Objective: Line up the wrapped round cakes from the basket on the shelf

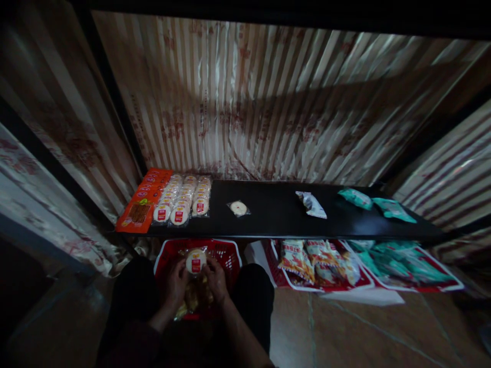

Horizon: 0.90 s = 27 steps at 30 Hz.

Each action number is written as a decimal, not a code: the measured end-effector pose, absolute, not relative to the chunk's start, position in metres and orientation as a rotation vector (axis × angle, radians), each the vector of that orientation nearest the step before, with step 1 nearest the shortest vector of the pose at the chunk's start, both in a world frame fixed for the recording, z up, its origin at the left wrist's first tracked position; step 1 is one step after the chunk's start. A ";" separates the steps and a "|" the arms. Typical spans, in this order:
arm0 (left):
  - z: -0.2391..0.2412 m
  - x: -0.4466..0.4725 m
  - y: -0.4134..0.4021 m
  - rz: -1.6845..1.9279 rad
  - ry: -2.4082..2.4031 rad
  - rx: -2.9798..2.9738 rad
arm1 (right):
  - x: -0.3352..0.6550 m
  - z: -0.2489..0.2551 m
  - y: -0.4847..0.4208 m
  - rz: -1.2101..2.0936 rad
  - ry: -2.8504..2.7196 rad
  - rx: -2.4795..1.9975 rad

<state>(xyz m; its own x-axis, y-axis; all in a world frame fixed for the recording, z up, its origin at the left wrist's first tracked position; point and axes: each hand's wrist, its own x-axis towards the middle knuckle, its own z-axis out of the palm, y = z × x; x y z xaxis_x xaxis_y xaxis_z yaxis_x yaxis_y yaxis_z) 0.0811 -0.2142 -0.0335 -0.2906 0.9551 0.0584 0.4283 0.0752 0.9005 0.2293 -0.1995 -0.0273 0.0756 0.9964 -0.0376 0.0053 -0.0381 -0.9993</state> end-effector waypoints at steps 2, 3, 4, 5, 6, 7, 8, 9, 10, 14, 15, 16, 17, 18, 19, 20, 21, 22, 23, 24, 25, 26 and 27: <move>-0.029 0.081 -0.211 1.196 1.783 1.384 | 0.229 -0.024 -0.196 1.173 -1.138 -1.279; -0.025 0.081 -0.209 1.203 1.788 1.399 | 0.229 -0.022 -0.194 1.171 -1.141 -1.282; -0.022 0.080 -0.208 1.206 1.799 1.416 | 0.228 -0.020 -0.192 1.174 -1.142 -1.280; -0.018 0.080 -0.206 1.205 1.815 1.432 | 0.228 -0.017 -0.190 1.185 -1.139 -1.275; -0.014 0.080 -0.203 1.205 1.834 1.447 | 0.227 -0.015 -0.187 1.200 -1.130 -1.269; -0.010 0.081 -0.201 1.205 1.853 1.456 | 0.226 -0.012 -0.184 1.215 -1.116 -1.263; -0.006 0.081 -0.198 1.209 1.866 1.456 | 0.225 -0.010 -0.181 1.229 -1.101 -1.258; -0.002 0.082 -0.195 1.217 1.872 1.452 | 0.225 -0.008 -0.177 1.238 -1.086 -1.255; 0.001 0.082 -0.192 1.228 1.872 1.443 | 0.224 -0.005 -0.174 1.237 -1.070 -1.252; 0.010 0.085 -0.180 1.278 1.833 1.415 | 0.223 0.003 -0.162 1.197 -1.041 -1.238; 0.012 0.085 -0.177 1.290 1.817 1.415 | 0.224 0.005 -0.160 1.184 -1.041 -1.245; 0.013 0.086 -0.175 1.300 1.801 1.419 | 0.225 0.008 -0.158 1.170 -1.044 -1.259; 0.014 0.087 -0.174 1.309 1.784 1.426 | 0.226 0.010 -0.155 1.157 -1.049 -1.275; 0.016 0.087 -0.173 1.314 1.772 1.432 | 0.227 0.013 -0.153 1.141 -1.057 -1.288; 0.017 0.088 -0.171 1.314 1.769 1.434 | 0.229 0.016 -0.151 1.128 -1.071 -1.295; 0.018 0.089 -0.170 1.310 1.772 1.433 | 0.230 0.019 -0.149 1.121 -1.088 -1.292; 0.019 0.089 -0.169 1.304 1.779 1.432 | 0.230 0.022 -0.147 1.118 -1.105 -1.288; 0.021 0.090 -0.168 1.299 1.786 1.430 | 0.231 0.024 -0.146 1.116 -1.120 -1.284; 0.022 0.091 -0.166 1.296 1.793 1.428 | 0.231 0.025 -0.144 1.114 -1.128 -1.283; 0.023 0.092 -0.164 1.297 1.796 1.426 | 0.232 0.026 -0.142 1.111 -1.130 -1.285; 0.024 0.093 -0.162 1.304 1.793 1.426 | 0.232 0.027 -0.140 1.104 -1.128 -1.288; 0.025 0.094 -0.160 1.316 1.786 1.427 | 0.232 0.027 -0.138 1.094 -1.125 -1.292; 0.026 0.095 -0.158 1.330 1.779 1.425 | 0.232 0.027 -0.136 1.084 -1.125 -1.296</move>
